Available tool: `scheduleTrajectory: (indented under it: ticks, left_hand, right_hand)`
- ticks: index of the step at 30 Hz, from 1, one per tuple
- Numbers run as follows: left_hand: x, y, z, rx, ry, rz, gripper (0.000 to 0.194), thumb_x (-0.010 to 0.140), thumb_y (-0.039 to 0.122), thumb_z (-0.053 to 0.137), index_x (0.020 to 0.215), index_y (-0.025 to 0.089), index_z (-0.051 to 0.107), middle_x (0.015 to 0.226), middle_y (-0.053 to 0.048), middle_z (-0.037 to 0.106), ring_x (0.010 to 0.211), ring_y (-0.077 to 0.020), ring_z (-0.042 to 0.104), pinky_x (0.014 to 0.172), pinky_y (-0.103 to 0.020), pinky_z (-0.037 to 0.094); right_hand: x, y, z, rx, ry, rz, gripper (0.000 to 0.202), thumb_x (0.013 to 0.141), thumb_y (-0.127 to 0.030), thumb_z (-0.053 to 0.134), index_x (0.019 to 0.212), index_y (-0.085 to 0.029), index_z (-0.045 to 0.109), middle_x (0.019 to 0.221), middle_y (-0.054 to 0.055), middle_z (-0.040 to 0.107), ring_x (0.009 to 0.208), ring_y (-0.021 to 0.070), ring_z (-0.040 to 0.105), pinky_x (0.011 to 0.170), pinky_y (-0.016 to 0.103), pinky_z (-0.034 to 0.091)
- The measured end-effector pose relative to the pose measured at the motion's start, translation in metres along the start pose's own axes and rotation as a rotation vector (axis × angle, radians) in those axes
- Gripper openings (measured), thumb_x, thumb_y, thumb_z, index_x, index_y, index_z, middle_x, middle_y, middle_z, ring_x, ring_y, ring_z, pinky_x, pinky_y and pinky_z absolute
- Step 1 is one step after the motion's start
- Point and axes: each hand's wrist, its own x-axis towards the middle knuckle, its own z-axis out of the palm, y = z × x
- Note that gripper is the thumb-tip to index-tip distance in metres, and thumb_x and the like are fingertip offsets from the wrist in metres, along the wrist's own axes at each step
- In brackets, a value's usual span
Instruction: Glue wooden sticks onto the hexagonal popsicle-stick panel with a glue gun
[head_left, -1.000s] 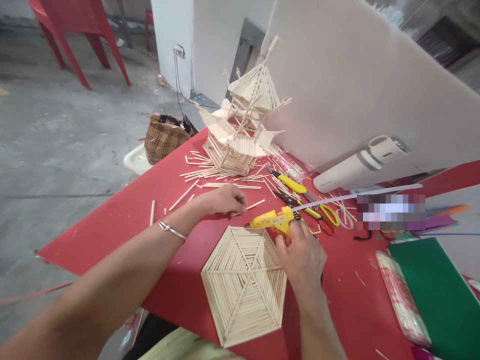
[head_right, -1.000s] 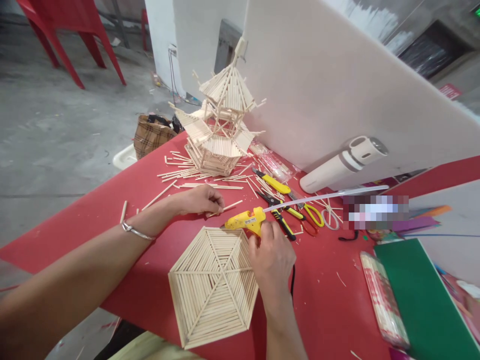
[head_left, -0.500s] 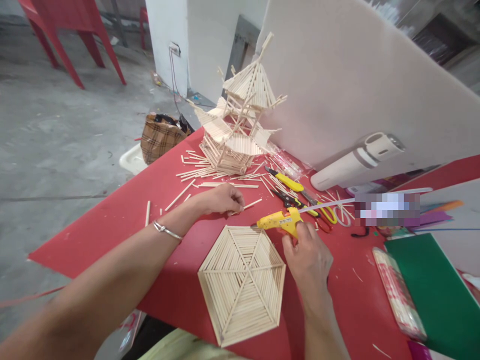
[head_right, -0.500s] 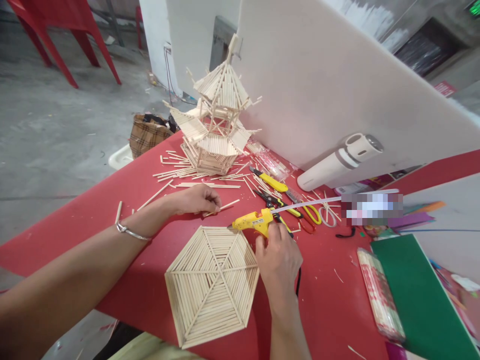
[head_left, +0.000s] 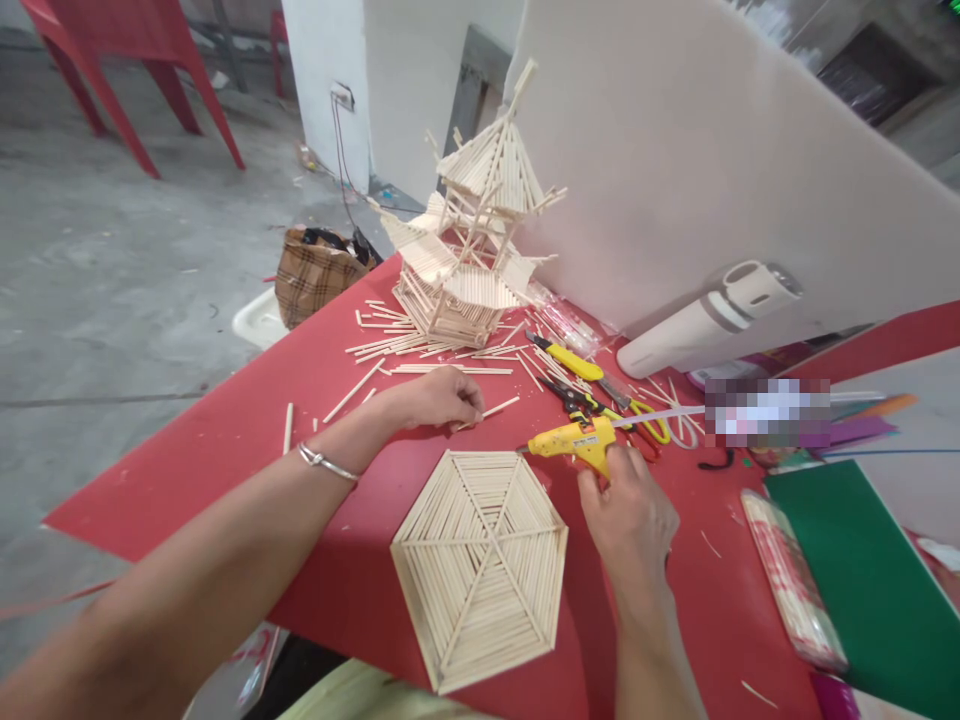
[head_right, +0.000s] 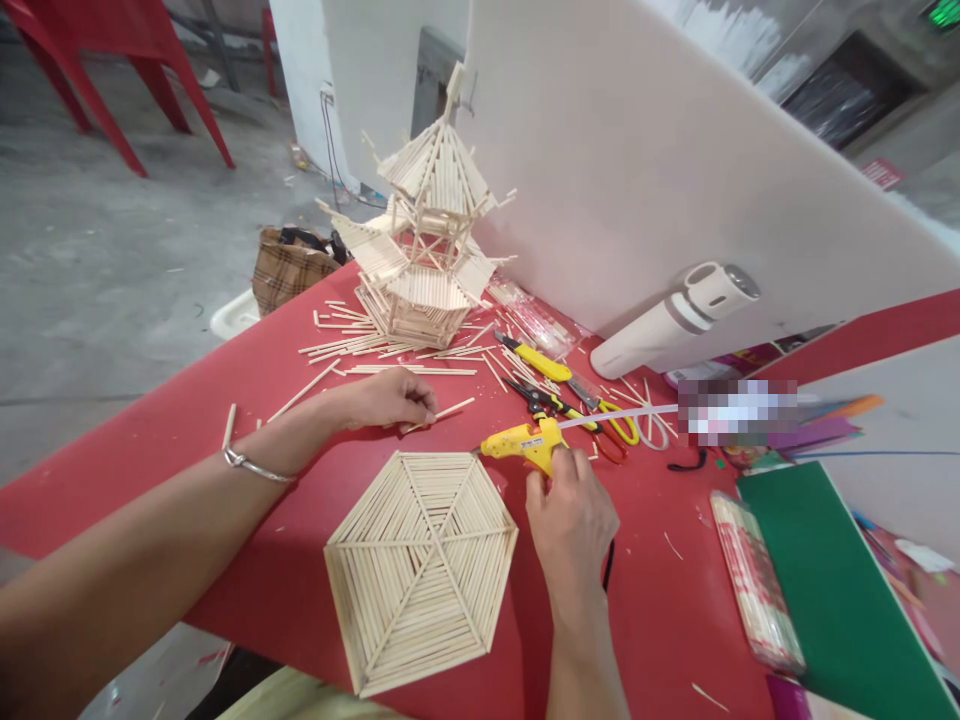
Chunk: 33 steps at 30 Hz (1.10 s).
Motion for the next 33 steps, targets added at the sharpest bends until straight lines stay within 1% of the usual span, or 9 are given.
scheduleTrajectory:
  ticks: [5, 15, 22, 27, 29, 33]
  left_hand:
    - [-0.0016, 0.0021, -0.0001, 0.007, -0.009, 0.015, 0.006, 0.066, 0.01, 0.061, 0.065, 0.014, 0.066, 0.049, 0.003, 0.056, 0.046, -0.0099, 0.05, 0.046, -0.021, 0.04]
    - [-0.0009, -0.0012, -0.0018, 0.019, -0.022, 0.024, 0.005, 0.065, 0.012, 0.063, 0.067, 0.014, 0.068, 0.049, 0.002, 0.057, 0.047, -0.0104, 0.051, 0.048, -0.022, 0.039]
    - [-0.0026, 0.0026, -0.0008, 0.029, -0.02, 0.03, 0.004, 0.066, 0.014, 0.063, 0.067, 0.014, 0.068, 0.049, 0.002, 0.057, 0.046, -0.0103, 0.05, 0.047, -0.022, 0.039]
    - [-0.0017, 0.0008, -0.0011, 0.023, -0.021, 0.032, 0.005, 0.066, 0.014, 0.063, 0.068, 0.013, 0.068, 0.05, 0.002, 0.058, 0.047, -0.0106, 0.051, 0.047, -0.022, 0.039]
    - [-0.0007, -0.0004, -0.0013, 0.023, -0.025, 0.034, 0.006, 0.066, 0.015, 0.063, 0.069, 0.013, 0.068, 0.05, 0.002, 0.058, 0.047, -0.0107, 0.051, 0.047, -0.022, 0.038]
    - [0.0003, -0.0011, -0.0013, 0.035, -0.02, 0.03, 0.006, 0.065, 0.015, 0.062, 0.069, 0.014, 0.067, 0.05, 0.002, 0.057, 0.047, -0.0107, 0.05, 0.046, -0.022, 0.038]
  right_hand:
    - [-0.0008, 0.0026, 0.0009, -0.003, 0.004, 0.004, 0.01, 0.088, -0.025, 0.056, 0.093, -0.018, 0.061, 0.085, 0.002, 0.058, 0.067, 0.0132, 0.046, 0.057, 0.026, 0.023]
    - [-0.0031, 0.0075, 0.0017, 0.012, 0.001, 0.012, 0.012, 0.088, -0.025, 0.056, 0.096, -0.017, 0.061, 0.088, 0.002, 0.058, 0.066, 0.0132, 0.044, 0.057, 0.026, 0.021]
    - [-0.0029, 0.0075, 0.0014, 0.025, -0.014, 0.021, 0.012, 0.089, -0.027, 0.055, 0.095, -0.018, 0.061, 0.087, 0.003, 0.058, 0.068, 0.014, 0.045, 0.057, 0.026, 0.022]
    - [-0.0044, 0.0079, 0.0034, 0.051, -0.025, 0.029, 0.013, 0.089, -0.027, 0.055, 0.096, -0.018, 0.062, 0.087, 0.003, 0.058, 0.067, 0.0139, 0.046, 0.057, 0.026, 0.022]
    - [-0.005, 0.0073, 0.0045, 0.069, -0.035, 0.048, 0.015, 0.089, -0.028, 0.056, 0.099, -0.018, 0.061, 0.09, 0.003, 0.059, 0.069, 0.0139, 0.047, 0.057, 0.026, 0.022]
    - [-0.0046, 0.0046, 0.0081, 0.074, -0.081, 0.143, 0.02, 0.086, -0.033, 0.061, 0.099, -0.018, 0.061, 0.092, 0.004, 0.062, 0.07, 0.0141, 0.049, 0.057, 0.026, 0.022]
